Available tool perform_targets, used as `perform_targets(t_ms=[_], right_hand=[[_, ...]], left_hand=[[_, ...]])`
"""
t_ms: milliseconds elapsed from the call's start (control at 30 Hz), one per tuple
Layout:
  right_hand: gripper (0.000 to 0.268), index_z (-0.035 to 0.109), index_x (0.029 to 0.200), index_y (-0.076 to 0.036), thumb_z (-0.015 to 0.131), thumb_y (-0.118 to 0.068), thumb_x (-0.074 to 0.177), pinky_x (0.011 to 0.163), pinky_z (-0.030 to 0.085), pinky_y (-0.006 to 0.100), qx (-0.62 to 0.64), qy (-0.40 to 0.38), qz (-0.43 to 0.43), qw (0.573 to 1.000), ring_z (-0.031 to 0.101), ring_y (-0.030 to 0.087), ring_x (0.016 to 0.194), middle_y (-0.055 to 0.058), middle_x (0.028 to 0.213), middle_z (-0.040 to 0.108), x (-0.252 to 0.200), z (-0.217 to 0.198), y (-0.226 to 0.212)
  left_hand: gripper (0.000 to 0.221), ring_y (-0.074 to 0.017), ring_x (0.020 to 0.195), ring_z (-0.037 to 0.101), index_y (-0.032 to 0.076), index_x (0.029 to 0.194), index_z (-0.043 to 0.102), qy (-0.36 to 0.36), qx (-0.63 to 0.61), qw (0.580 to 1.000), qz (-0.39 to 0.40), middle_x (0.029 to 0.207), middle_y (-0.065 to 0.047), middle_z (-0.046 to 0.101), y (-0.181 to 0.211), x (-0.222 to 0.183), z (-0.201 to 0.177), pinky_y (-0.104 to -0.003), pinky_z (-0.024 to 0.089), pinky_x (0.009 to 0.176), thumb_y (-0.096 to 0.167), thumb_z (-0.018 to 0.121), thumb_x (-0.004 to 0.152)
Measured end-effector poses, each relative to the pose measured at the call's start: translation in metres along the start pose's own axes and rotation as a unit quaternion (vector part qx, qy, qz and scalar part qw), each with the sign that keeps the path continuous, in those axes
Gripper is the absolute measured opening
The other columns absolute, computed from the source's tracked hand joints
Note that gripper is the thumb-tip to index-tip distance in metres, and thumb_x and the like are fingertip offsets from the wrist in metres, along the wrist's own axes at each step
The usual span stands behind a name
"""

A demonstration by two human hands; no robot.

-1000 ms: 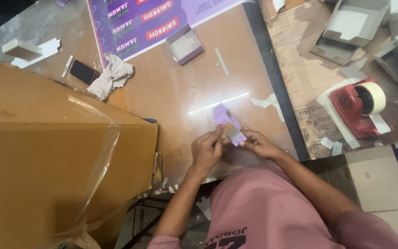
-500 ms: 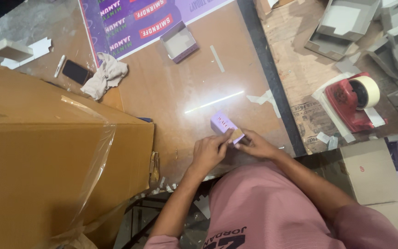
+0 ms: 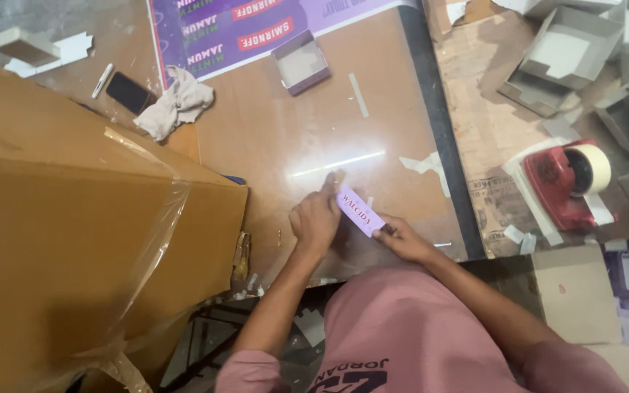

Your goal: The person assembles small purple cardboard boxes on a workbench. They fold the flaps, press the edges, and use a wooden stick to crease the folds. The person repeats this process for multiple boxes, placing finished ones aside.

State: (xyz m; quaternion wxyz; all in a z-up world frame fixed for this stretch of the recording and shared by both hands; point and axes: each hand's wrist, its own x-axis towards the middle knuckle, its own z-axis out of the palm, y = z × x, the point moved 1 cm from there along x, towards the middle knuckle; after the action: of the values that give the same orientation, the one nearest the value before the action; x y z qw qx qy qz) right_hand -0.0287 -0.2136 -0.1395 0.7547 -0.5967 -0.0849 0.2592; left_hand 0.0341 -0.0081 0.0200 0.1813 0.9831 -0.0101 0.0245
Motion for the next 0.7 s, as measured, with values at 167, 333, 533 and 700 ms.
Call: perform_targets(t_ms=[167,333,533,700], right_hand=[[0.047,0.056,0.143,-0.001,0.062,-0.022,0.102,0.106,0.045,0.031,0.017,0.001,-0.017,1.000,0.058,0.014,0.123,0.007,0.132,0.066,-0.010,0.004,-0.002],[0.043,0.060,0.139,0.000,0.063,-0.022,0.102,0.100,0.050,0.032,-0.026,0.004,0.000,1.000,0.061,0.015,0.115,0.006,0.126,0.070,-0.008,0.000,0.015],[0.037,0.063,0.130,0.006,0.066,-0.018,0.103,0.097,0.051,0.035,0.219,0.035,0.024,0.975,0.063,0.018,0.109,0.010,0.120,0.070,0.015,-0.032,0.019],[0.055,0.061,0.136,0.006,0.068,-0.032,0.097,0.101,0.053,0.035,0.078,0.305,0.075,0.946,0.068,0.022,0.112,0.016,0.122,0.072,0.010,-0.057,-0.022]], left_hand=[[0.045,-0.0305,0.065,0.071,0.023,0.137,0.067,0.053,-0.050,0.997,-0.011,0.075,-0.010,0.072,0.005,-0.010,0.000,-0.046,0.054,0.060,0.020,0.065,0.092],[0.041,-0.0342,0.065,0.070,0.023,0.131,0.071,-0.021,-0.010,0.999,0.024,0.079,-0.013,0.073,0.010,-0.026,0.001,-0.047,0.054,0.061,0.021,0.067,0.090],[0.034,-0.0366,0.074,0.071,0.017,0.122,0.075,-0.050,-0.178,0.980,0.079,0.088,-0.015,0.074,0.042,-0.054,-0.014,-0.048,0.055,0.065,0.013,0.068,0.088],[0.012,-0.0358,0.083,0.067,0.005,0.101,0.072,0.033,-0.198,0.979,0.040,0.094,-0.015,0.071,0.023,-0.041,0.001,-0.047,0.053,0.075,0.005,0.066,0.090]])
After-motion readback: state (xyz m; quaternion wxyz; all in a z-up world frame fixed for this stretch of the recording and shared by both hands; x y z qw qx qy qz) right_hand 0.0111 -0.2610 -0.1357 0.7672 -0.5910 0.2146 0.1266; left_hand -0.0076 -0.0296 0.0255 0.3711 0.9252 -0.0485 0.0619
